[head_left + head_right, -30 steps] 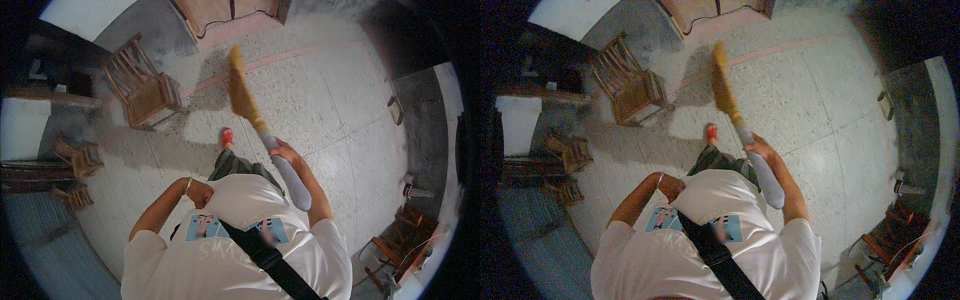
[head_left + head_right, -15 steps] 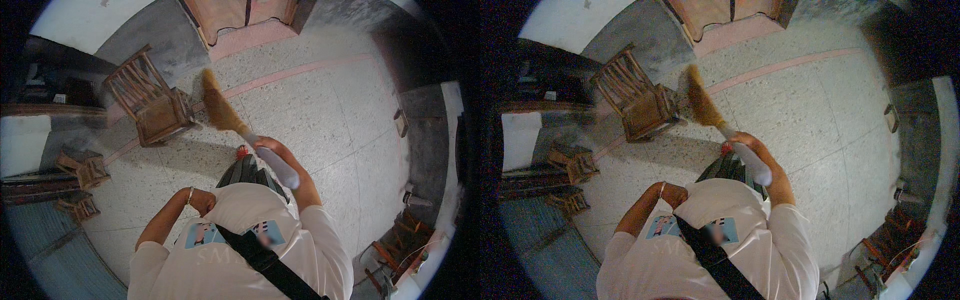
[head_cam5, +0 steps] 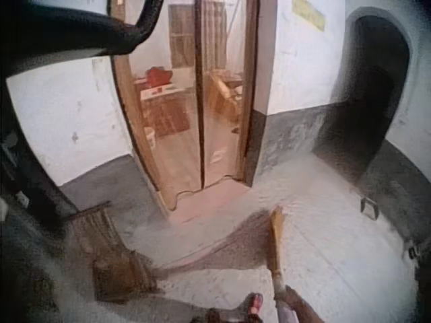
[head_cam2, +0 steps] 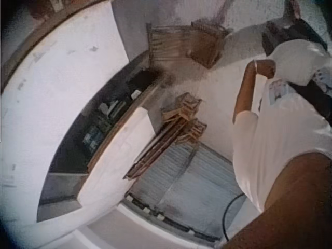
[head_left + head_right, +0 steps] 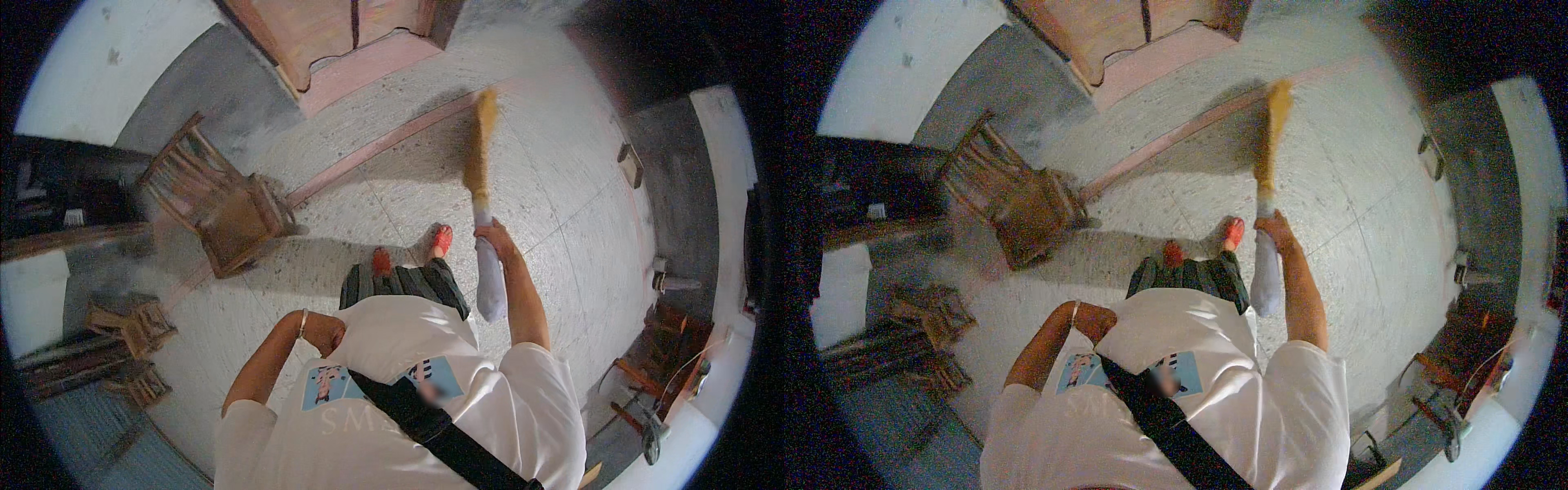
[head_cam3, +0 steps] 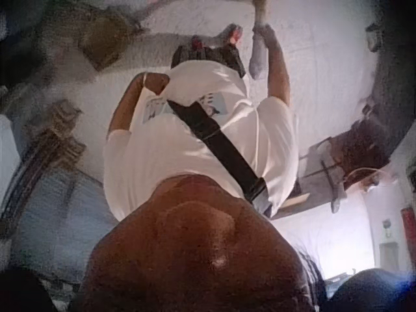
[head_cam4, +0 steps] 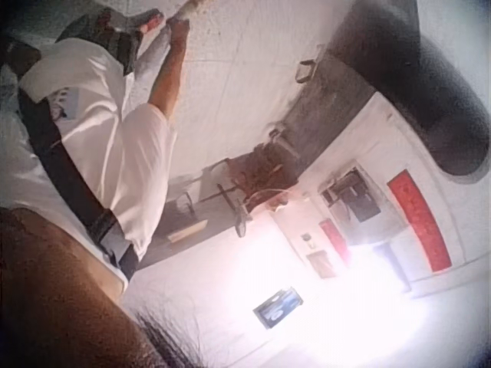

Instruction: The person sweeps a tiled floor using a traditional straw broom. They move systematically across the room, sweeping debris from the center towards the edges and around furniture such as a pink plastic chair and wooden stools.

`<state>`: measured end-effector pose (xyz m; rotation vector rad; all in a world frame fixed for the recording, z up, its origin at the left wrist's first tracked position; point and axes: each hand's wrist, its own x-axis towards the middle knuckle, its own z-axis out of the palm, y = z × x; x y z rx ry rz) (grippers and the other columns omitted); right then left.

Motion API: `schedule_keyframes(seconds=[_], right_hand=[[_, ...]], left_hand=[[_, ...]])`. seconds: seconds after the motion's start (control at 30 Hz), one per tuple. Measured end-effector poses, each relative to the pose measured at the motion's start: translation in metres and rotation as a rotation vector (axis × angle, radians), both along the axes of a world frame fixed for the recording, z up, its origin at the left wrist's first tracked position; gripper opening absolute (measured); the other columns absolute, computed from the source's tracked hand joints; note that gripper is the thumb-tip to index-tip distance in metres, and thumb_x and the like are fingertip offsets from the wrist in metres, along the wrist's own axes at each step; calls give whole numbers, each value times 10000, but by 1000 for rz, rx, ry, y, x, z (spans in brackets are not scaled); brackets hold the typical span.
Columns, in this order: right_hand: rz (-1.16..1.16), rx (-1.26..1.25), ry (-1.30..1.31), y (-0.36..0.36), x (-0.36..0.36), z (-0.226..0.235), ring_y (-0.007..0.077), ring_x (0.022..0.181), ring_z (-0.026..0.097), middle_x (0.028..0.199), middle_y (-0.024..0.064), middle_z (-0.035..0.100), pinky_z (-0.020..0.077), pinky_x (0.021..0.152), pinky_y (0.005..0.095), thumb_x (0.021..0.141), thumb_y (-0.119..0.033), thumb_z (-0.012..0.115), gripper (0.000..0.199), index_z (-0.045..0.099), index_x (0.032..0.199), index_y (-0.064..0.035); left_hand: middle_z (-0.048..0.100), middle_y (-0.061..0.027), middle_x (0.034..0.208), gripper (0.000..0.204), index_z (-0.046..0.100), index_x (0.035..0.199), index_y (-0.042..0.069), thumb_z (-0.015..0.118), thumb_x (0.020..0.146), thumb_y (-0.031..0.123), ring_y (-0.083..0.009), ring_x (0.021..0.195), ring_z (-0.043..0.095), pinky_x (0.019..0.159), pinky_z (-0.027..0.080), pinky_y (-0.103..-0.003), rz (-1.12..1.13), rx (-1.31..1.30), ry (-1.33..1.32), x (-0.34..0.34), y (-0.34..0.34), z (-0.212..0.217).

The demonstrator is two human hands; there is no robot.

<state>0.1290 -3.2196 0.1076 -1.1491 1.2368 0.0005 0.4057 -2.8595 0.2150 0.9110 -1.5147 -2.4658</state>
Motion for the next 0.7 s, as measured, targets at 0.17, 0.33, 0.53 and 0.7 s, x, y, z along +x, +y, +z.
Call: schedule_keyframes(seconds=[0.17, 0.33, 0.53, 0.7], right_hand=[[75, 92, -204, 8, 6, -6, 154, 605, 555, 710, 60, 573, 468, 527, 300, 632, -141, 664, 479, 481, 1062, -40], [368, 8, -143, -15, 17, -64, 145, 650, 553, 774, 45, 582, 471, 589, 296, 582, -141, 653, 511, 518, 1063, -36], [233, -131, -181, -59, -37, 141, 145, 904, 500, 965, 54, 551, 391, 798, 257, 748, -202, 585, 368, 530, 1079, -51], [-324, -110, -451, -97, -86, 251, 145, 1071, 430, 1141, 49, 498, 298, 929, 252, 852, -309, 490, 304, 561, 1062, -102]], left_hand=[[582, 1, 542, 102, 627, 619, 5, 659, 536, 54, -76, 493, 449, 485, 388, -286, -10, -7, 17, 2, -47, 19], [598, 2, 573, 137, 632, 666, -2, 671, 553, 65, -77, 513, 461, 499, 397, -278, -121, -21, -28, -1, -112, 29], [619, -110, 705, 240, 612, 739, -18, 677, 538, 96, -164, 623, 546, 577, 432, -330, -213, -277, -272, -28, -168, 34], [608, -24, 604, 179, 614, 675, -24, 675, 519, 41, -119, 523, 488, 511, 420, -304, -257, 93, -80, -52, -202, 27]])
